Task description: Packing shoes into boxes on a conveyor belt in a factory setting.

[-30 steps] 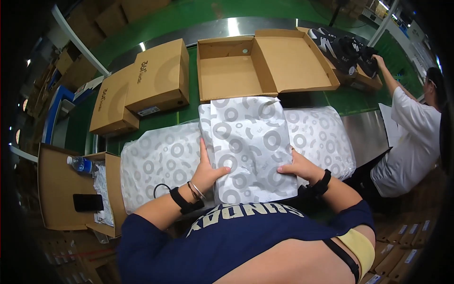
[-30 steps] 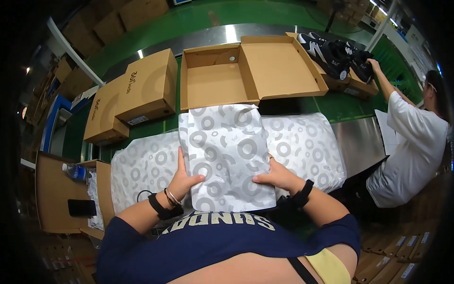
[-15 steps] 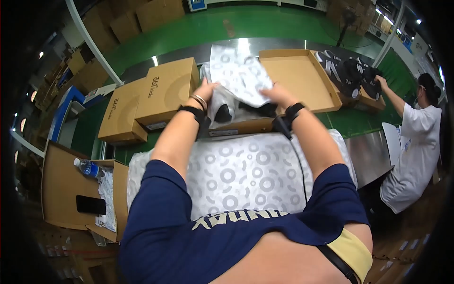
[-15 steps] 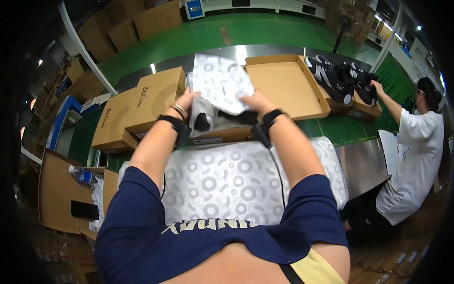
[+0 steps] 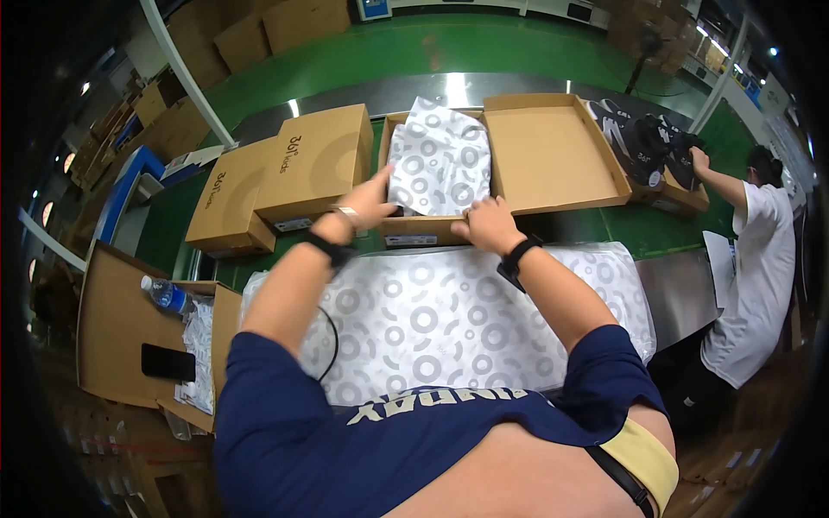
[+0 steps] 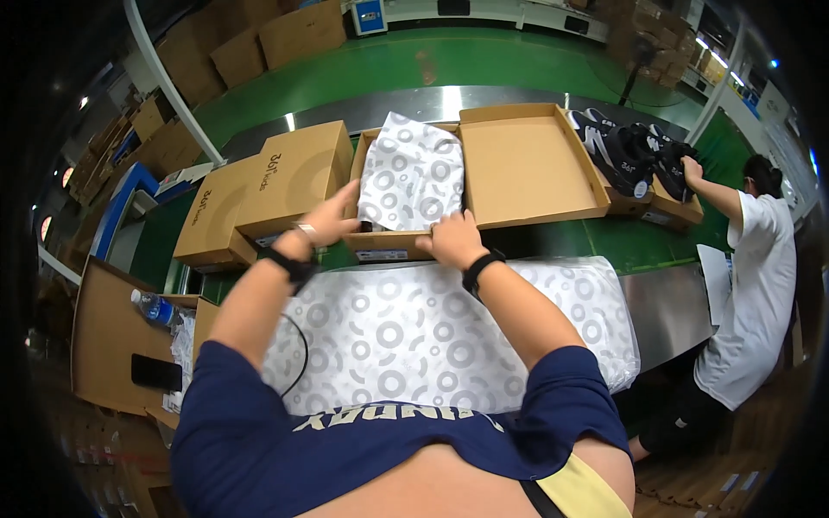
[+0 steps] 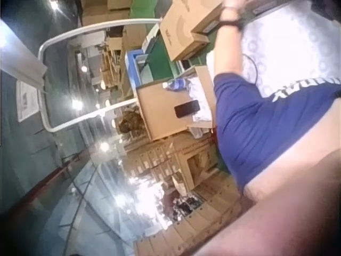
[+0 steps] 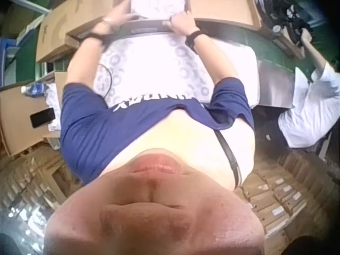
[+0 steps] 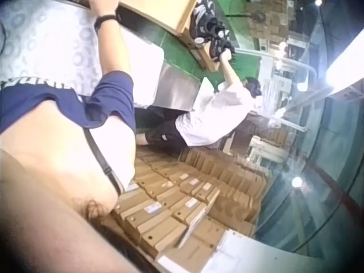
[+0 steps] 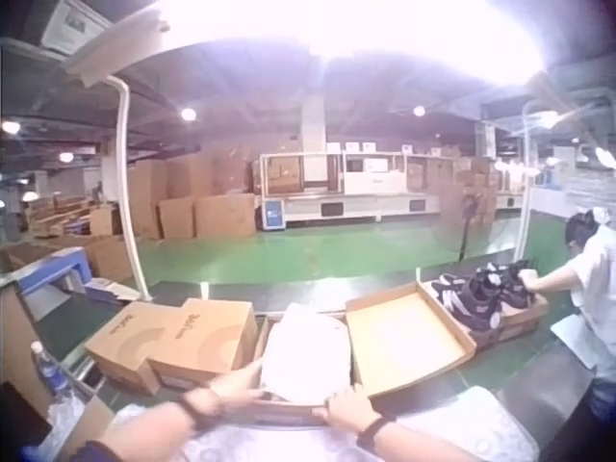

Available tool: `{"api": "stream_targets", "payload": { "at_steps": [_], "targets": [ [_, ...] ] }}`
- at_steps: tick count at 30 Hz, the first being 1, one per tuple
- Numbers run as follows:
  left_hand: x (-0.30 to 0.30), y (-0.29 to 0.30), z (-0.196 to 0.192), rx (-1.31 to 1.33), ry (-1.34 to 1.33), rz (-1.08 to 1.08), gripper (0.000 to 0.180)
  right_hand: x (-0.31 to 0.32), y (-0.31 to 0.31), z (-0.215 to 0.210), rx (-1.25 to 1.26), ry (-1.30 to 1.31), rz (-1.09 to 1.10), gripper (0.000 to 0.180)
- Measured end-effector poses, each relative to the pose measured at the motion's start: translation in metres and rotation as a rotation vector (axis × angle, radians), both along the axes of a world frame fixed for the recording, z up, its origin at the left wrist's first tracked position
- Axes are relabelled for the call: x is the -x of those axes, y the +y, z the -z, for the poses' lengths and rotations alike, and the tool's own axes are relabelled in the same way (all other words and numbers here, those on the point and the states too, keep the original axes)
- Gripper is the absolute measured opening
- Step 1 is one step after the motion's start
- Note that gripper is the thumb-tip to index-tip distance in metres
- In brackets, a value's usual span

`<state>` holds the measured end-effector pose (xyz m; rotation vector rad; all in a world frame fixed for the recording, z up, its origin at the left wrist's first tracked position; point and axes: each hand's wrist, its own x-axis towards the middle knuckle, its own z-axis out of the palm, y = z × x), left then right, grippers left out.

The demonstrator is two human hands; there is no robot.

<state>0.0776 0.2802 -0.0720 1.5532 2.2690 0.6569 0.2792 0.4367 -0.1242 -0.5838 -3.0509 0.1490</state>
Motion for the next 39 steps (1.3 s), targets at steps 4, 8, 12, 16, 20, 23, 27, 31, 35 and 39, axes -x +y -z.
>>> {"api": "stream_targets", "payload": {
  "at_steps": [4,8,12,16,20,23,27,31,35,39],
  "targets": [
    [0.142,-0.167,-0.055,0.195,0.182,-0.409,0.028,-0.078,-0.031,-0.008,-0.007,0.445,-0.252,0.046],
    [0.182,-0.398,-0.017,0.313,0.759,-0.99,0.033,-0.138,-0.026,0.026,0.328,0.134,0.08,0.048],
    [0.107,-0.415,0.04,0.736,0.768,-0.677,0.025,-0.159,-0.015,0.039,0.237,0.237,0.08,0.046],
    [0.116,-0.437,0.061,0.852,0.51,-0.881,0.026,-0.157,-0.011,0.04,0.335,0.29,0.109,0.039],
    [0.133,-0.442,0.067,0.823,0.403,-1.046,0.026,-0.157,-0.012,0.046,0.407,0.336,0.151,0.038],
    [0.138,-0.442,0.039,0.788,0.334,-1.398,0.027,-0.16,-0.016,0.046,0.373,0.352,0.143,0.037],
    [0.148,-0.416,0.004,0.694,0.528,-1.288,0.029,-0.16,-0.006,0.045,0.399,0.333,0.115,0.035],
    [0.116,-0.239,-0.062,-0.054,0.494,-0.754,0.028,-0.143,0.033,0.014,0.59,0.079,0.227,0.033],
    [0.04,-0.073,-0.028,-0.115,-0.199,-0.431,0.051,-0.121,0.076,-0.02,0.319,-0.056,0.258,0.042],
    [-0.011,-0.009,0.014,-0.31,-1.24,-0.611,0.095,-0.087,0.066,-0.024,0.691,0.643,0.173,0.088]
  ]
}}
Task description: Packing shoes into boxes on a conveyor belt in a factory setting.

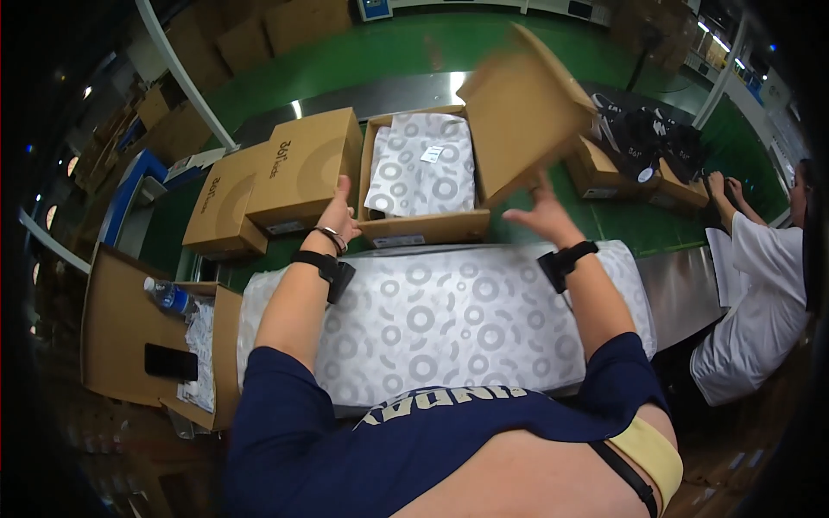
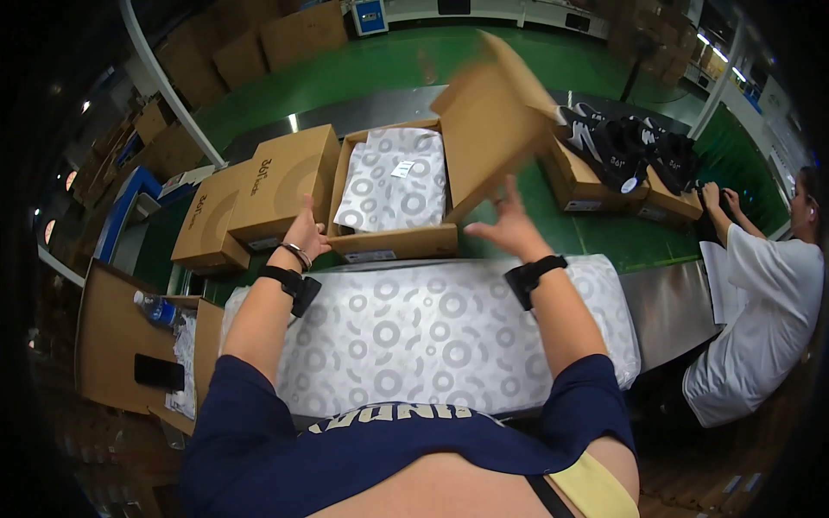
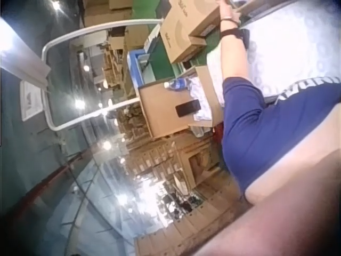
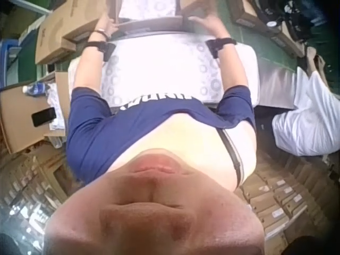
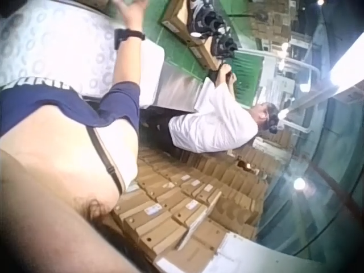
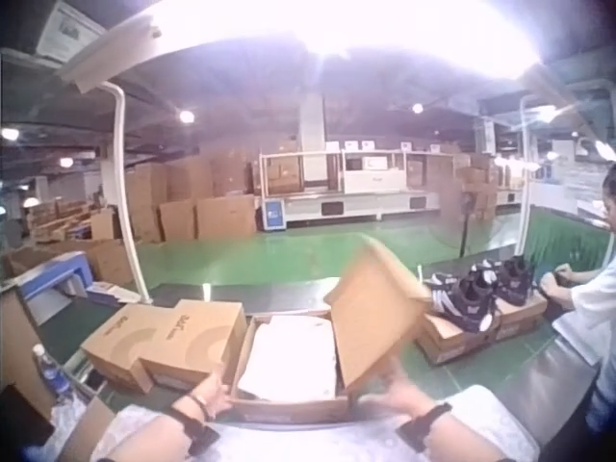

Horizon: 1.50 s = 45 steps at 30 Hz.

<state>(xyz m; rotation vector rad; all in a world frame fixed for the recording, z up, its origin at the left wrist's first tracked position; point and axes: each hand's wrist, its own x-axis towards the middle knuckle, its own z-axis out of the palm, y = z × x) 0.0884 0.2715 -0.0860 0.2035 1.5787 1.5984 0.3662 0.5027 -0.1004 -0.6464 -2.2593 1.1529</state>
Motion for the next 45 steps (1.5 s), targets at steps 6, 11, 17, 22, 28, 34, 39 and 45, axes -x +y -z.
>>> {"api": "stream_targets", "payload": {
  "at_steps": [6,11,17,22,28,34,39,45],
  "targets": [
    [0.039,0.046,0.044,0.459,0.197,0.1,0.077,0.049,-0.025,0.002,-0.296,-0.661,-0.3,0.077],
    [0.069,0.054,0.073,0.818,1.06,-0.036,0.06,0.038,0.05,0.039,-0.331,0.221,0.594,0.059],
    [-0.113,0.132,0.005,0.448,1.623,0.667,0.061,-0.061,0.25,0.108,0.965,0.343,0.891,0.076],
    [-0.106,0.16,0.02,0.813,1.552,0.602,0.055,0.008,0.162,0.09,0.973,0.527,0.857,0.064],
    [0.005,0.109,0.034,0.925,1.374,0.252,0.046,0.028,-0.047,0.055,0.796,0.41,0.406,0.034],
    [0.165,-0.074,0.042,1.189,1.418,0.36,0.05,-0.048,0.011,-0.057,-0.134,0.064,-0.012,0.013],
    [0.195,-0.039,0.004,1.231,1.218,0.406,0.059,-0.041,0.119,-0.12,-0.462,-0.139,0.057,0.044],
    [-0.064,0.15,-0.058,-0.063,1.616,0.399,0.052,0.05,0.156,-0.097,-0.634,-0.478,-0.137,0.027]
  ]
}}
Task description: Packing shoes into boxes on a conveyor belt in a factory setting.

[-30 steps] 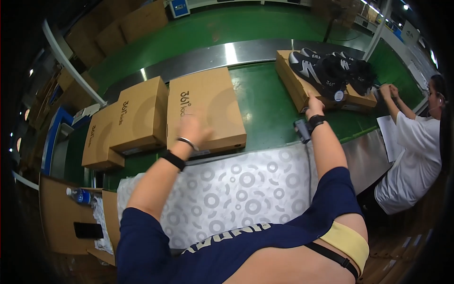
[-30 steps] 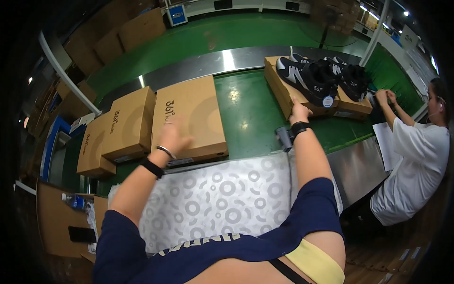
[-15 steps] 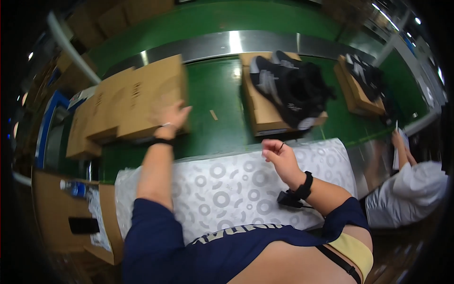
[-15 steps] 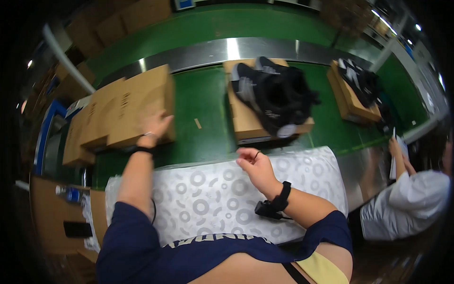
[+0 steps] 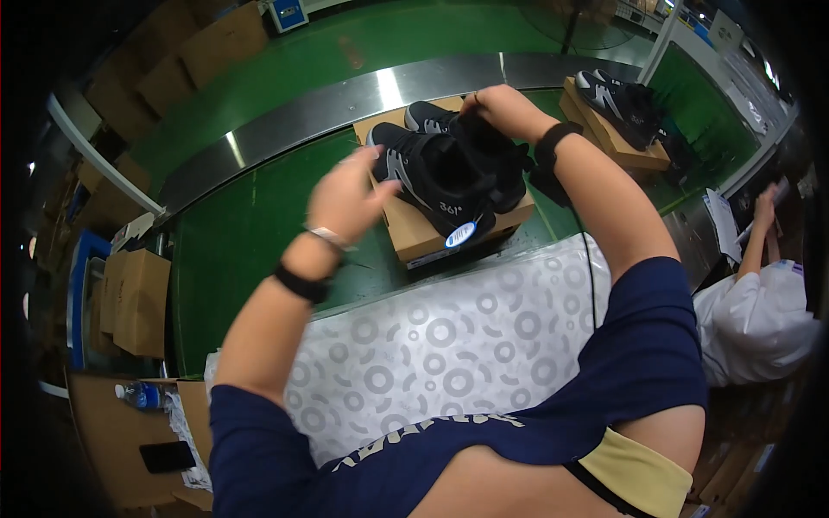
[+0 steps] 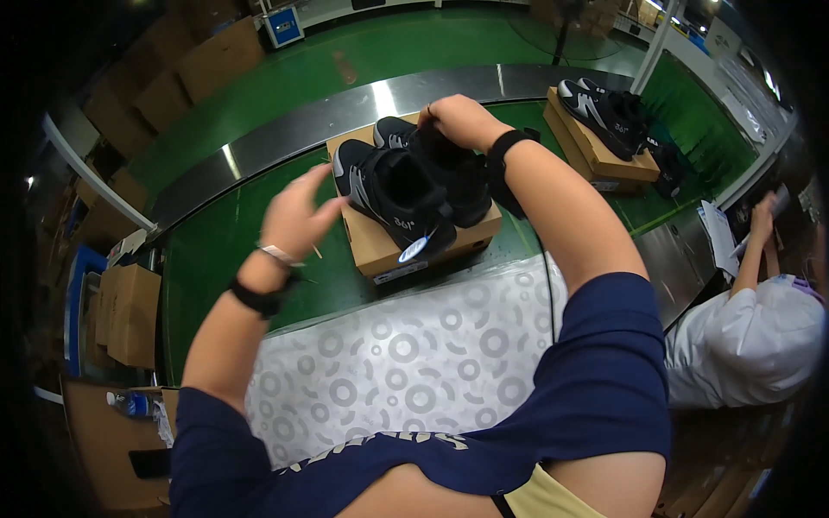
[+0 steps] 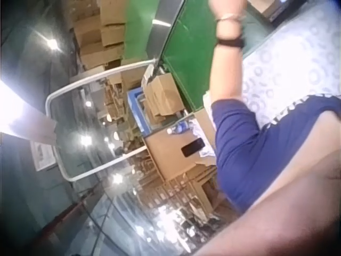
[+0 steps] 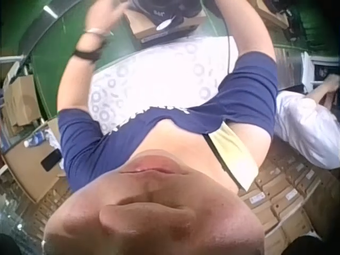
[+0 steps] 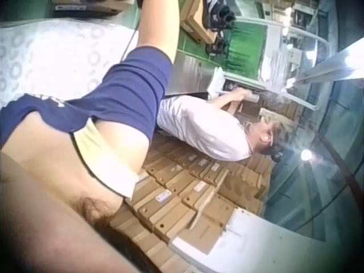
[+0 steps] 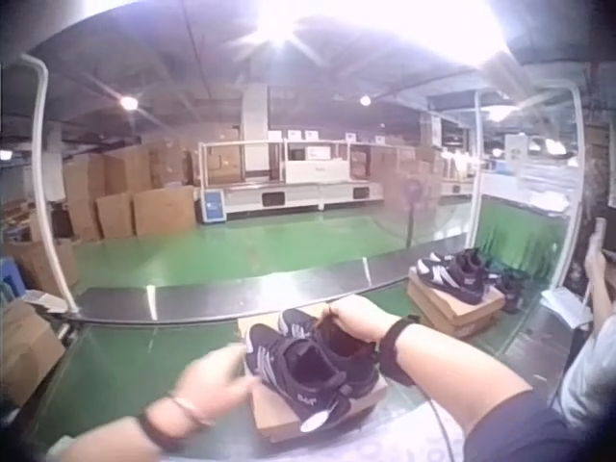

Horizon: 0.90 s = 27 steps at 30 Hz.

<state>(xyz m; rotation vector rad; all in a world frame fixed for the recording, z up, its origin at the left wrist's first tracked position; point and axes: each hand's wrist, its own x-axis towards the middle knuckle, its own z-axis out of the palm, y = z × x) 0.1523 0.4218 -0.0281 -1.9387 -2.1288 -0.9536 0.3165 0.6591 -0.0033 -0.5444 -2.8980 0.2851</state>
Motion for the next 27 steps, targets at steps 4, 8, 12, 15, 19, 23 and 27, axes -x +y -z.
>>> {"api": "stream_targets", "payload": {
  "at_steps": [4,8,12,15,19,23,27],
  "targets": [
    [-0.054,0.072,0.016,-0.041,0.072,-0.013,0.04,0.02,0.023,0.004,0.376,0.1,0.081,0.028],
    [-0.029,0.096,0.024,-0.079,-0.295,-0.275,0.02,0.019,0.002,-0.001,0.335,0.143,0.137,0.029],
    [0.012,0.075,0.032,0.063,-0.898,-0.058,0.033,0.003,-0.09,-0.028,-0.251,0.052,0.014,0.034],
    [-0.025,0.011,0.04,-0.106,-0.412,-0.025,0.054,-0.029,-0.117,-0.005,-0.107,-0.023,-0.201,0.044],
    [-0.073,-0.083,0.047,-0.082,-0.089,-0.087,0.079,-0.034,-0.142,-0.004,0.179,0.328,-0.215,0.035],
    [-0.076,-0.163,0.01,-0.419,-0.57,0.088,0.073,-0.021,-0.246,-0.08,1.17,0.856,-0.607,0.065],
    [-0.089,-0.24,-0.002,-0.335,-1.213,-0.051,0.056,0.003,-0.303,-0.015,1.005,0.597,-0.344,0.054]
  ]
}}
